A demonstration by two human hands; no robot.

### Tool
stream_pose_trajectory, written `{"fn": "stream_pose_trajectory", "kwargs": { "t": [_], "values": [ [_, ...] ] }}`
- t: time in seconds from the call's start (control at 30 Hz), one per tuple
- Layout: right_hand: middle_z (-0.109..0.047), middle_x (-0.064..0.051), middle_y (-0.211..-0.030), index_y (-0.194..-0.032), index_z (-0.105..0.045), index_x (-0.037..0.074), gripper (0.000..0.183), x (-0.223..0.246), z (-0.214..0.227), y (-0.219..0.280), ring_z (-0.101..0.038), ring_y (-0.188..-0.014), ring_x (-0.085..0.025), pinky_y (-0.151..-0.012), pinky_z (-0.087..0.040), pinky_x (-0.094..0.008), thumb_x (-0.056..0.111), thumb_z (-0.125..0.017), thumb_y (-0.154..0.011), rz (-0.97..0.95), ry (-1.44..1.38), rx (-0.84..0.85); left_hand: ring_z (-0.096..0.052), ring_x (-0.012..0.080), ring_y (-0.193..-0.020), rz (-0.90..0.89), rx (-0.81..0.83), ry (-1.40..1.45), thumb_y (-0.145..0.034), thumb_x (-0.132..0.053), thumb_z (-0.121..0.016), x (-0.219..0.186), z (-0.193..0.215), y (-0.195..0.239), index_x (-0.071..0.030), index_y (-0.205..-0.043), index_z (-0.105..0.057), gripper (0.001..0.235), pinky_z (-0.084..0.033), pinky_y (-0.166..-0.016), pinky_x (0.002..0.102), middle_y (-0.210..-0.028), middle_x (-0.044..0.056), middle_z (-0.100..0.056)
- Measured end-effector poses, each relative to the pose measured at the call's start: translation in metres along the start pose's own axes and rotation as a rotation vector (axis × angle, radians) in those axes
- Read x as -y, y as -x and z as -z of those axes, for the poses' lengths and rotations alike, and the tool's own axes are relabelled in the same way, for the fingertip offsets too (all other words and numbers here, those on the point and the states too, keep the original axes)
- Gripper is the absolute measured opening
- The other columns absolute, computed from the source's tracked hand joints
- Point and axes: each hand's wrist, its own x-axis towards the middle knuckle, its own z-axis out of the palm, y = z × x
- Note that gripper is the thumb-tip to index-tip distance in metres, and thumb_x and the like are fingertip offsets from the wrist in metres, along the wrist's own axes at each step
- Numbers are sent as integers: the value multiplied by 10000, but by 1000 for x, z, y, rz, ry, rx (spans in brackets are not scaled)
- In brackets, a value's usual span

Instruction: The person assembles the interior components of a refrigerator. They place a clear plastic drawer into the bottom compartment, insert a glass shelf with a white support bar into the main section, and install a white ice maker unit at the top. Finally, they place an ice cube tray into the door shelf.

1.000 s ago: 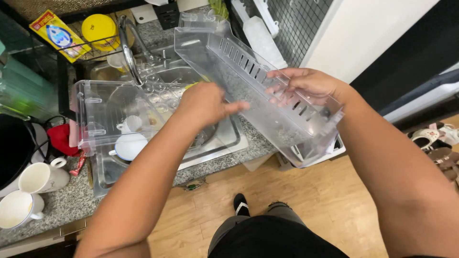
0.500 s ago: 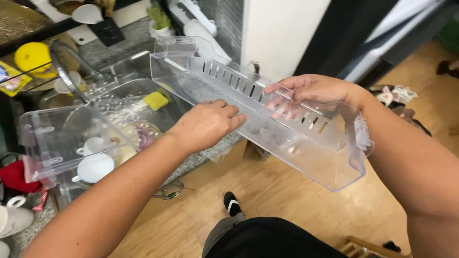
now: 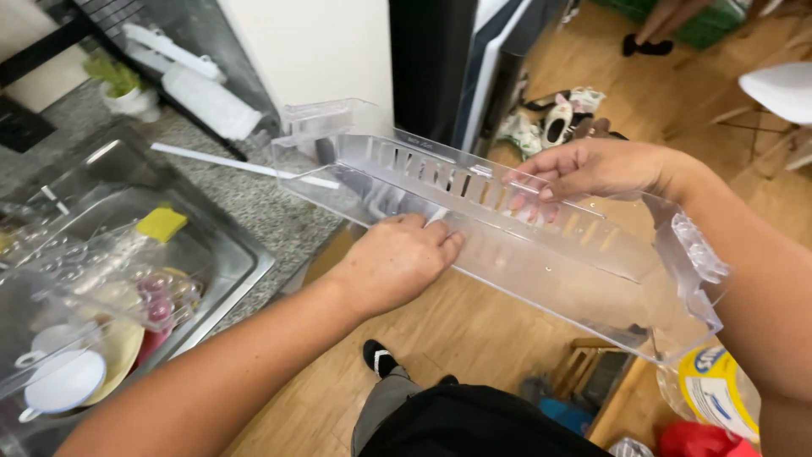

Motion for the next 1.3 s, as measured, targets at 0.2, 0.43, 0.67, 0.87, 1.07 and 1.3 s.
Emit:
{"fn": "stream_pose_trajectory", "kwargs": {
  "t": [0.2,0.43,0.67,0.87,1.07,1.3],
  "values": [
    [-759,-74,-1253,-1496,-522,100,571,-42,20,64,-726,-990,-168,-869,-590,-322,117,-548,-926,-40,-15,-140,-671,297,-851,-103,1,84,-881,-138,-596,-11,-29,-55,-52,-1083,-719,251,-568,-704,411,-909,100,-685],
    [-742,-92,-1252,-1450,-575,70,514,-65,27,100,-706,-1042,-158,-855,-574,-343,106,-570,-938,-119,-138,-323,-662,280,-942,-255,-125,144,-861,-117,-587,8,-73,-104,-58,-1174,-716,344,-560,-808,387,-1055,87,-715],
    [-710,-91,-1267,-1525,-438,159,585,-80,41,71,-717,-1039,-232,-785,-609,-402,111,-484,-945,-128,-281,-341,-655,271,-1047,-353,-213,209,-881,-92,-588,57,-112,-141,-72,-1174,-718,322,-519,-953,388,-1140,82,-712],
    [-724,-155,-1212,-1457,-459,89,508,-64,79,36,-731,-1005,-268,-752,-612,-421,59,-426,-950,-183,-298,-526,-646,283,-1154,-224,-326,328,-849,-78,-696,119,-154,-186,-82,-1124,-722,277,-465,-1109,431,-1175,87,-703],
    [-713,-189,-1143,-1468,-462,61,454,-69,127,-29,-730,-953,-281,-750,-604,-397,65,-408,-1017,-155,-369,-758,-603,325,-1283,18,-392,483,-936,-137,-781,197,-215,-243,-112,-1161,-729,232,-478,-1139,408,-1243,89,-690],
    [-685,-141,-1129,-1444,-470,63,432,-55,164,-82,-725,-952,-233,-743,-625,-391,59,-445,-1013,-219,-322,-1005,-511,393,-1380,304,-472,684,-955,-146,-770,263,-273,-299,-29,-1491,-500,611,-456,-1141,413,-1550,265,-433]
  ]
}}
